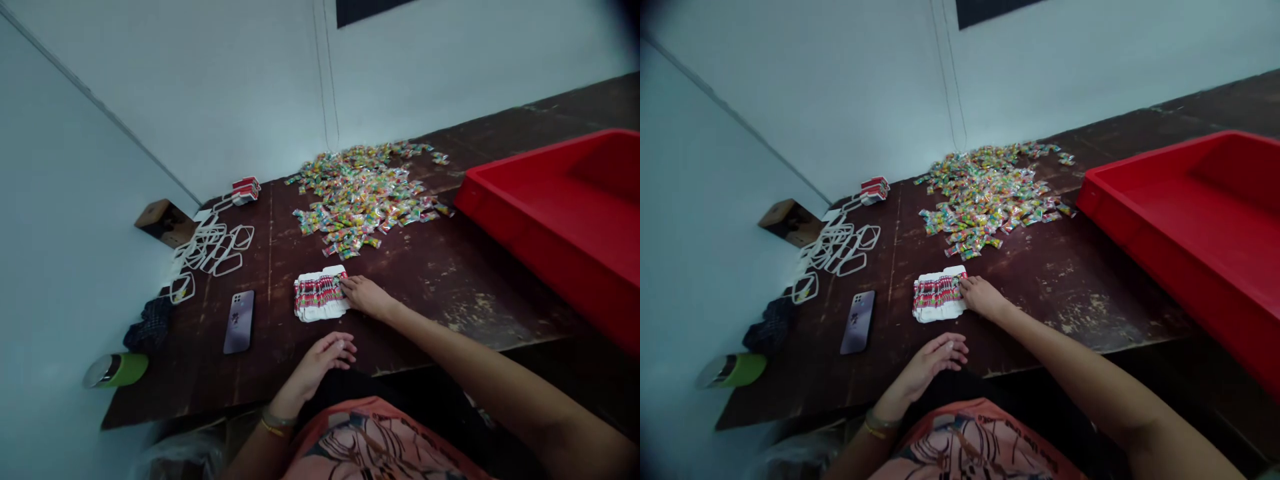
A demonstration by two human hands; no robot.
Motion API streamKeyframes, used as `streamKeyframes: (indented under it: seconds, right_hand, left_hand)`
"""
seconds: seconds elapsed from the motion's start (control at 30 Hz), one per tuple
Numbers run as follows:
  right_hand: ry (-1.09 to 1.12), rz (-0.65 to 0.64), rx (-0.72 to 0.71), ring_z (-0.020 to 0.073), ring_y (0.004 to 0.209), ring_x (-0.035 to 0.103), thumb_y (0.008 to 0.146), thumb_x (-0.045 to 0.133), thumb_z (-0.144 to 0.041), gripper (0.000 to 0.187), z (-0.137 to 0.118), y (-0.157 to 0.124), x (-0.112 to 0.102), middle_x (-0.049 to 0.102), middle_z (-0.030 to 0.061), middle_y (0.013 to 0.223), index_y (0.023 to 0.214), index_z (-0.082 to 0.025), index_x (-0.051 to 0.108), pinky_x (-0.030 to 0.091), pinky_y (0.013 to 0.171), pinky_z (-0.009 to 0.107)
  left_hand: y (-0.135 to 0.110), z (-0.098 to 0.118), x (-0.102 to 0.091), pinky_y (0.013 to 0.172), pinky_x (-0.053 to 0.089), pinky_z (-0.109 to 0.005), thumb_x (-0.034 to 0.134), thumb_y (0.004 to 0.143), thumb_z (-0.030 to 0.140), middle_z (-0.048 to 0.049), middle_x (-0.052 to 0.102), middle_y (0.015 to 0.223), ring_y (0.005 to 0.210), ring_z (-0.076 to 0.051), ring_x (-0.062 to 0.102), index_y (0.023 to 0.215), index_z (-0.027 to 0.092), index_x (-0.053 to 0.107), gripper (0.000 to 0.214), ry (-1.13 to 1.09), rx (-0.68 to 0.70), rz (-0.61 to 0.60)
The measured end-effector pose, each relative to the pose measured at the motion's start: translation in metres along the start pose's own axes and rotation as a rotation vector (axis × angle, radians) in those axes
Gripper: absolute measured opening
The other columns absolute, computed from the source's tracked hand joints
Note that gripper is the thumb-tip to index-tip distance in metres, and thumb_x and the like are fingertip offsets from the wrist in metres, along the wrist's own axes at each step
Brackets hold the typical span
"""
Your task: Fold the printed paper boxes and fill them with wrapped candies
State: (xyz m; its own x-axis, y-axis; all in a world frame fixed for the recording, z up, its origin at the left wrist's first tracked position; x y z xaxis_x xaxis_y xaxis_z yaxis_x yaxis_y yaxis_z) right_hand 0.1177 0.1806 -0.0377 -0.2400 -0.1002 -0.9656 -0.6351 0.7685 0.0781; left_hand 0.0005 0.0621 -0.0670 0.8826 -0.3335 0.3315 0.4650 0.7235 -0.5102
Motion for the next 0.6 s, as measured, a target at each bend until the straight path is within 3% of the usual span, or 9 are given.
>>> streamKeyframes:
  seconds: [0.1,0.17,0.23,0.33,0.43,0.6]
  right_hand:
    - [-0.012,0.019,-0.039,0.0249,0.095,0.061,0.089,0.054,-0.017,0.025,-0.026,-0.035,-0.012,0.067,0.0153,0.109,0.111,-0.011,0.064,0.045,0.087,0.04]
    - [0.039,0.121,-0.1,0.0242,0.1,0.059,0.091,0.053,-0.021,0.026,-0.054,-0.065,-0.019,0.066,0.0127,0.113,0.114,-0.014,0.063,0.042,0.092,0.041]
    - [0.152,0.253,-0.114,0.023,0.104,0.057,0.092,0.052,-0.023,0.024,-0.074,-0.092,-0.025,0.066,0.0098,0.114,0.113,-0.019,0.063,0.04,0.095,0.042]
    - [0.3,0.354,0.046,0.0243,0.108,0.052,0.09,0.055,-0.024,0.027,-0.069,-0.113,-0.028,0.063,0.0097,0.119,0.116,-0.021,0.062,0.04,0.094,0.043]
    - [0.47,0.32,0.124,0.027,0.116,0.046,0.085,0.062,-0.026,0.025,-0.052,-0.113,-0.029,0.059,0.0104,0.124,0.11,-0.022,0.065,0.037,0.097,0.048]
    - [0.835,0.083,0.098,0.0256,0.119,0.045,0.078,0.07,-0.032,0.014,-0.043,-0.109,-0.029,0.057,0.0095,0.124,0.078,-0.018,0.068,0.037,0.1,0.043]
  left_hand:
    - [0.01,0.005,0.002,0.089,0.042,-0.041,0.056,0.083,0.05,-0.0154,0.062,0.113,0.101,-0.024,0.06,0.117,0.015,0.059,0.049,-0.218,0.026,-0.032]
    - [0.017,0.006,0.008,0.09,0.042,-0.041,0.06,0.079,0.045,-0.0129,0.064,0.111,0.101,-0.024,0.059,0.114,0.017,0.06,0.045,-0.368,0.026,-0.072]
    - [0.022,0.002,0.016,0.085,0.044,-0.037,0.066,0.069,0.029,-0.0089,0.068,0.098,0.091,-0.022,0.062,0.104,0.016,0.064,0.038,-0.373,-0.006,-0.072]
    - [0.022,-0.012,0.029,0.073,0.046,-0.032,0.064,0.057,0.014,-0.0058,0.068,0.073,0.069,-0.019,0.063,0.084,0.011,0.067,0.027,-0.236,-0.091,-0.053]
    - [0.017,-0.027,0.046,0.063,0.045,-0.03,0.062,0.057,0.016,-0.0059,0.066,0.063,0.059,-0.018,0.061,0.072,0.01,0.064,0.016,-0.11,-0.205,-0.137]
    - [0.008,-0.029,0.058,0.057,0.043,-0.026,0.07,0.055,0.02,-0.0022,0.062,0.063,0.057,-0.014,0.058,0.069,0.013,0.06,0.019,-0.02,-0.29,-0.234]
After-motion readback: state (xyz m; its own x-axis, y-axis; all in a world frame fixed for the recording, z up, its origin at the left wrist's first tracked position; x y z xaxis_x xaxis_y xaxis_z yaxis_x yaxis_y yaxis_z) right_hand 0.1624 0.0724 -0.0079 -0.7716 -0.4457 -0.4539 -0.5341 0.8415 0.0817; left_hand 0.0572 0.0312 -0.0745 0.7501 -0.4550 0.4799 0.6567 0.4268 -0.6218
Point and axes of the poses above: each hand's wrist, its own y-axis towards the middle knuckle, its own x-axis out of the palm, z = x × y, the point moved 7 cm from there along y, towards the middle knuckle
